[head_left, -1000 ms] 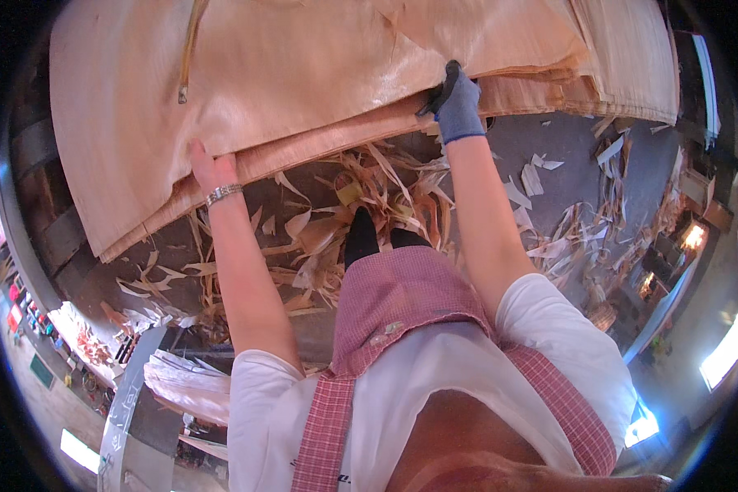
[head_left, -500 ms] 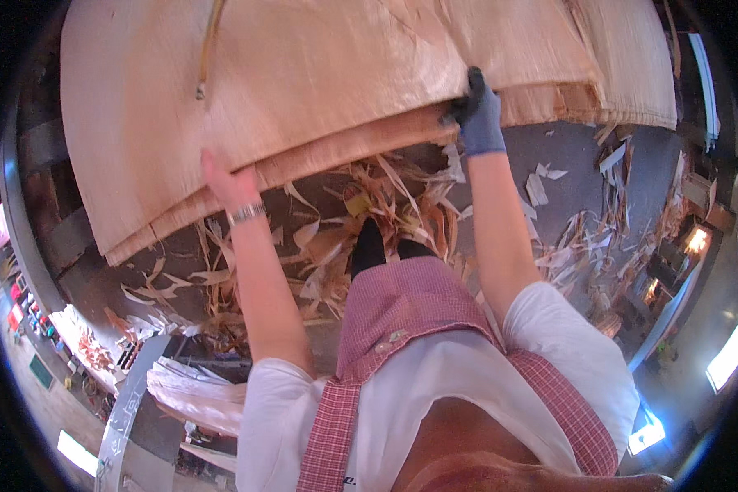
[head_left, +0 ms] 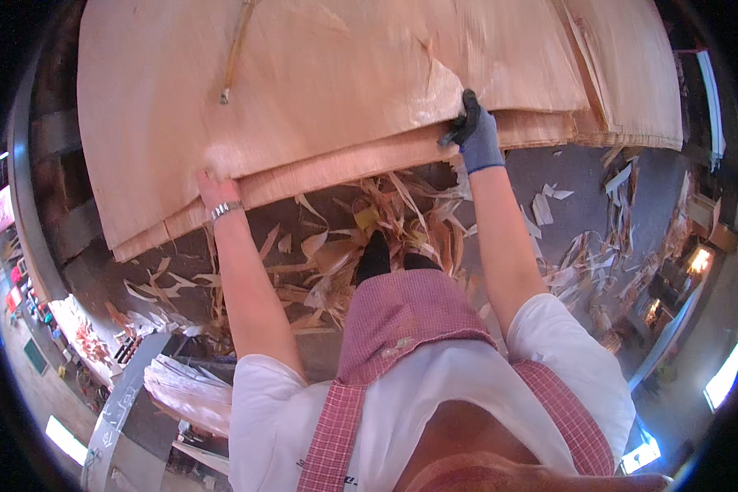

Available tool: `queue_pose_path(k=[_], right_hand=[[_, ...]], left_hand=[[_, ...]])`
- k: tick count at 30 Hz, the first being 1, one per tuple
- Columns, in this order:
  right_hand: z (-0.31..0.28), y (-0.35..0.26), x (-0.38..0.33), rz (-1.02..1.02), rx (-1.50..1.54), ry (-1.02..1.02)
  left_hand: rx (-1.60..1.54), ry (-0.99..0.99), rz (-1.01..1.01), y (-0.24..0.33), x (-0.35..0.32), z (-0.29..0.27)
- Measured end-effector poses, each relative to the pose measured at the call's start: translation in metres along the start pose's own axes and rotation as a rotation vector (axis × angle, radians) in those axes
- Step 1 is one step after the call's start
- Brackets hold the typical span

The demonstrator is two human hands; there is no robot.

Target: The person handles and stacks large sheets of wood veneer, using a handheld cutting tool to trim or separate pieces.

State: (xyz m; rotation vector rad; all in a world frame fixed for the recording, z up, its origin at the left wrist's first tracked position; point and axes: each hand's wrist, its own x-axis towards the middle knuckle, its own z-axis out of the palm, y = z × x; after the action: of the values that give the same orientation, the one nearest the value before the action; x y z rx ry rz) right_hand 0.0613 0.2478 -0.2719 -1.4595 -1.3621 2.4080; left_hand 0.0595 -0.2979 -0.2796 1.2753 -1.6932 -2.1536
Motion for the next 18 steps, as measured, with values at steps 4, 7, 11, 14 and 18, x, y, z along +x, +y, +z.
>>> queue_pose_path(k=[4,7,11,14,18], right_hand=[[0.012,-0.010,-0.013,-0.084,0.013,0.020],[0.010,-0.003,0.002,-0.115,0.042,-0.003],[0.042,-0.019,-0.018,-0.083,-0.028,0.030],[0.039,-0.015,-0.017,-0.190,-0.037,0.003],[0.034,-0.024,-0.001,-0.151,-0.111,-0.091]], left_hand=[[-0.146,0.142,-0.072,0.014,-0.023,0.032],[0.020,0.067,0.020,0.020,-0.018,0.027],[0.026,0.088,0.031,0.015,0.001,0.033],[-0.073,0.091,-0.010,0.021,-0.007,0.040],[0.350,0.031,0.117,0.031,-0.003,0.041]])
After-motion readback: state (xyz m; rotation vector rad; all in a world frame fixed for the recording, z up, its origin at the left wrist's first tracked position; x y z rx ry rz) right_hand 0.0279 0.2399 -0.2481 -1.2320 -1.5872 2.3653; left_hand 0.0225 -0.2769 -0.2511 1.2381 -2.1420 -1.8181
